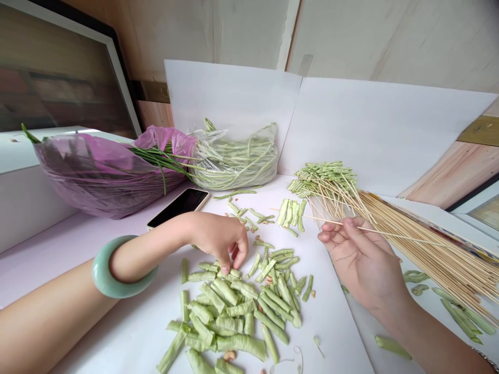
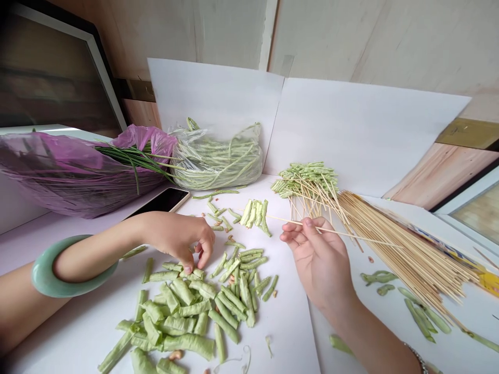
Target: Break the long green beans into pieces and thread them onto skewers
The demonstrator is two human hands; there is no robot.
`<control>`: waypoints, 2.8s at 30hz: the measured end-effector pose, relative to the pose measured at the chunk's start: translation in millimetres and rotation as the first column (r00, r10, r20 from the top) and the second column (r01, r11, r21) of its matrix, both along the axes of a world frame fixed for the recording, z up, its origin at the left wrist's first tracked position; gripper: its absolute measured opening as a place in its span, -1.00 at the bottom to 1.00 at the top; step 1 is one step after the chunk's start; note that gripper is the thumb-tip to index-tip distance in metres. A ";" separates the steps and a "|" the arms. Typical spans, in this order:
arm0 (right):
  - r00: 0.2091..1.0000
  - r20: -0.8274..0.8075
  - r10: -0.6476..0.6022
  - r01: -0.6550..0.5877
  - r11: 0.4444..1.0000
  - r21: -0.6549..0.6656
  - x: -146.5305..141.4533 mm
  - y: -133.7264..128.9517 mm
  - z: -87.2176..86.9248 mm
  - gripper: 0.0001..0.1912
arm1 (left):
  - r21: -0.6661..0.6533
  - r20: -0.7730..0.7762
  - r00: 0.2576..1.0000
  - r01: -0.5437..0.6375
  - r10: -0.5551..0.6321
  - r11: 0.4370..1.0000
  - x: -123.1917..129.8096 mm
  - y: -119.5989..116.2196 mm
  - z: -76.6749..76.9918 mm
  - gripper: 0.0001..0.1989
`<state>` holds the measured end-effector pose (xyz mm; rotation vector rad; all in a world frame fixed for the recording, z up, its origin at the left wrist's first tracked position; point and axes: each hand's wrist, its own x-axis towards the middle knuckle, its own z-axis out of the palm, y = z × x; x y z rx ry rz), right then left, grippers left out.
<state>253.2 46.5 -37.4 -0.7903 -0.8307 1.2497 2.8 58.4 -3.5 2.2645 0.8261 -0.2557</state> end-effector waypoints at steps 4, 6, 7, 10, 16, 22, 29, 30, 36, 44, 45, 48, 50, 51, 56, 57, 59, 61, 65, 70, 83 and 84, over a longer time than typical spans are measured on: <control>1.000 0.001 -0.009 0.009 1.000 0.004 -0.6 1.1 -0.6 -0.78 | -0.067 0.044 0.999 0.009 -0.006 0.998 0.5 -0.3 4.0 -0.87; 1.000 0.003 -0.015 0.015 1.000 0.007 -0.6 1.2 0.3 -0.77 | -0.036 0.090 0.996 0.002 0.001 0.999 -0.2 0.7 4.4 -0.88; 1.000 0.001 -0.018 0.018 1.000 0.008 -0.6 1.1 1.0 -0.76 | -0.005 0.124 0.992 -0.021 0.022 1.000 -0.9 1.7 3.7 -0.89; 1.000 0.001 -0.026 0.026 1.000 0.016 -0.5 0.7 2.7 -0.74 | 0.040 0.283 0.948 -0.165 0.147 0.986 -3.8 7.1 -1.2 -0.78; 0.997 0.071 -0.015 0.007 0.994 0.107 -0.8 -1.6 1.5 -0.77 | -0.197 0.597 0.694 -0.359 0.402 0.912 -2.4 19.2 -15.6 -0.82; 0.980 0.195 0.042 -0.090 0.965 0.247 -0.5 -6.8 -1.7 -0.81 | -0.575 0.654 0.369 -0.325 0.661 0.751 6.7 17.9 -22.2 -0.79; 0.974 0.223 0.031 -0.091 0.959 0.267 -2.3 -9.6 -1.4 -0.82 | -0.666 0.626 0.295 -0.279 0.722 0.692 10.0 13.8 -21.3 -0.77; 0.975 0.220 0.027 -0.086 0.962 0.259 -2.7 -10.0 -0.6 -0.81 | -0.671 0.626 0.284 -0.278 0.726 0.688 10.2 13.7 -21.3 -0.77; 0.978 0.209 0.018 -0.069 0.968 0.240 -3.0 -11.0 1.3 -0.79 | -0.692 0.626 0.245 -0.262 0.740 0.672 9.4 15.1 -24.6 -0.75; 0.981 0.191 0.007 -0.056 0.967 0.248 -5.7 -10.9 -0.1 -0.78 | -0.692 0.645 0.173 -0.281 0.744 0.665 12.8 13.3 -29.2 -0.77; 0.982 0.187 0.008 -0.054 0.967 0.247 -6.3 -10.9 -0.3 -0.77 | -0.697 0.645 0.150 -0.287 0.749 0.657 14.6 12.5 -29.6 -0.79; 0.985 0.174 0.019 -0.059 0.972 0.229 -7.6 -10.7 -1.8 -0.75 | -0.728 0.626 0.065 -0.310 0.777 0.612 20.5 10.1 -31.0 -0.83; 0.985 0.171 0.033 -0.068 0.976 0.205 -8.0 -10.7 -3.1 -0.73 | -0.743 0.607 0.039 -0.327 0.793 0.584 23.8 8.5 -31.9 -0.84; 0.985 0.171 0.039 -0.073 0.978 0.195 -8.1 -10.8 -3.6 -0.72 | -0.742 0.604 0.042 -0.333 0.796 0.581 25.1 7.8 -32.2 -0.83; 0.983 0.177 0.044 -0.079 0.977 0.199 -8.9 -11.9 -4.5 -0.74 | -0.716 0.627 0.084 -0.328 0.774 0.616 28.2 4.1 -31.6 -0.79; 0.983 0.176 0.046 -0.082 0.976 0.200 -9.2 -12.2 -4.5 -0.75 | -0.714 0.629 0.082 -0.331 0.773 0.616 28.5 3.6 -31.4 -0.79; 0.983 0.176 0.053 -0.087 0.977 0.192 -9.7 -12.8 -4.9 -0.74 | -0.710 0.629 0.081 -0.344 0.773 0.614 29.4 2.8 -31.8 -0.78; 0.982 0.179 0.063 -0.096 0.979 0.181 -10.1 -13.3 -5.7 -0.72 | -0.702 0.636 0.081 -0.353 0.768 0.619 30.4 2.5 -33.7 -0.77; 0.980 0.180 0.084 -0.113 0.981 0.158 -10.1 -13.9 -7.7 -0.73 | -0.654 0.676 0.099 -0.374 0.730 0.657 32.2 3.1 -39.8 -0.76; 0.986 0.137 0.099 -0.115 0.986 0.117 -9.6 -13.2 -8.7 -0.73 | -0.648 0.691 0.085 -0.366 0.718 0.668 31.5 3.2 -44.6 -0.69; 0.991 0.017 0.130 -0.128 0.989 -0.077 -10.2 -8.7 -13.5 -0.73 | -0.796 0.576 -0.032 -0.250 0.817 0.552 36.9 0.3 -39.0 -0.78; 0.990 0.008 0.140 -0.139 0.986 -0.090 -10.7 -9.3 -14.1 -0.73 | -0.811 0.553 -0.025 -0.246 0.833 0.531 37.8 -0.5 -39.8 -0.78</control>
